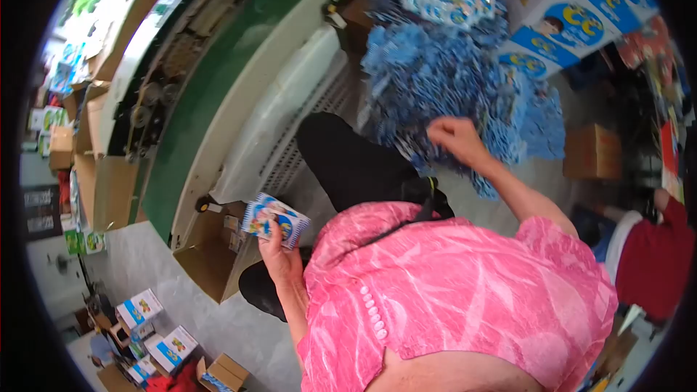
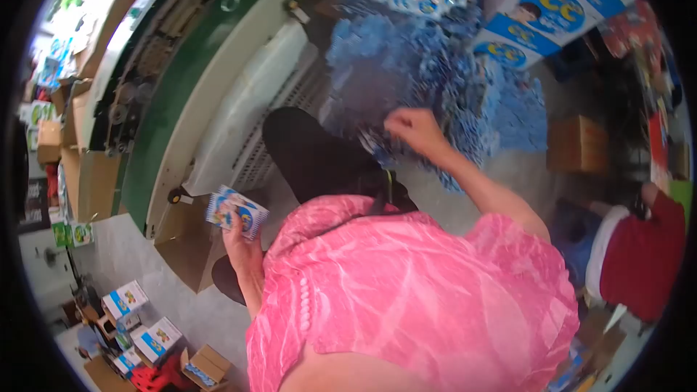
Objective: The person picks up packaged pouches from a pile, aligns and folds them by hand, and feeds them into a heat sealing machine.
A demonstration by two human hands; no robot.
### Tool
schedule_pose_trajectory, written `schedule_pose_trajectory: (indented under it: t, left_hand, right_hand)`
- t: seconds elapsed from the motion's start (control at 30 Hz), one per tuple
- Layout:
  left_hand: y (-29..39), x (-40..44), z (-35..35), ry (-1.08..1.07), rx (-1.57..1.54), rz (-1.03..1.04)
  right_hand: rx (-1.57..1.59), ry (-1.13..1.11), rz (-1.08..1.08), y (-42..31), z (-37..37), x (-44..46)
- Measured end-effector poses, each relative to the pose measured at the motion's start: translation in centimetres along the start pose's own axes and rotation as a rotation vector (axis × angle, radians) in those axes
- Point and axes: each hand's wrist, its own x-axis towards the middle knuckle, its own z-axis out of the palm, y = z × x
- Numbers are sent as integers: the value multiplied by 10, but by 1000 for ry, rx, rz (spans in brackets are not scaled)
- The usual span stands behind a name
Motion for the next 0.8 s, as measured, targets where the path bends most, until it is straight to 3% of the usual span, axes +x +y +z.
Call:
schedule_pose_trajectory:
  t: [0.13,0.2,0.23,0.3,0.33,0.43,0.53,0.6,0.67,0.8]
  left_hand:
    - [-16,8,-35,56,53,9]
    - [-46,22,-78,59,237,-233]
    - [-57,30,-88,71,222,-222]
    - [-79,32,-115,49,870,-564]
    - [-91,15,-138,52,879,-607]
    - [-132,44,-140,-244,810,-839]
    - [-172,90,-152,-493,635,-947]
    - [-189,102,-175,-640,508,-985]
    - [-216,98,-208,-788,372,-994]
    - [-249,74,-196,-870,329,-891]
  right_hand:
    - [-14,-212,18,5,38,-19]
    - [34,-257,25,-2,48,-10]
    - [31,-255,12,-5,52,-6]
    - [45,-242,40,2,62,-22]
    - [50,-248,83,9,63,-33]
    - [-15,-178,61,43,55,-71]
    - [-205,-152,26,90,52,-87]
    - [-383,-278,-55,303,68,-100]
    - [36,-486,252,280,45,-130]
    - [-52,-681,326,230,18,-141]
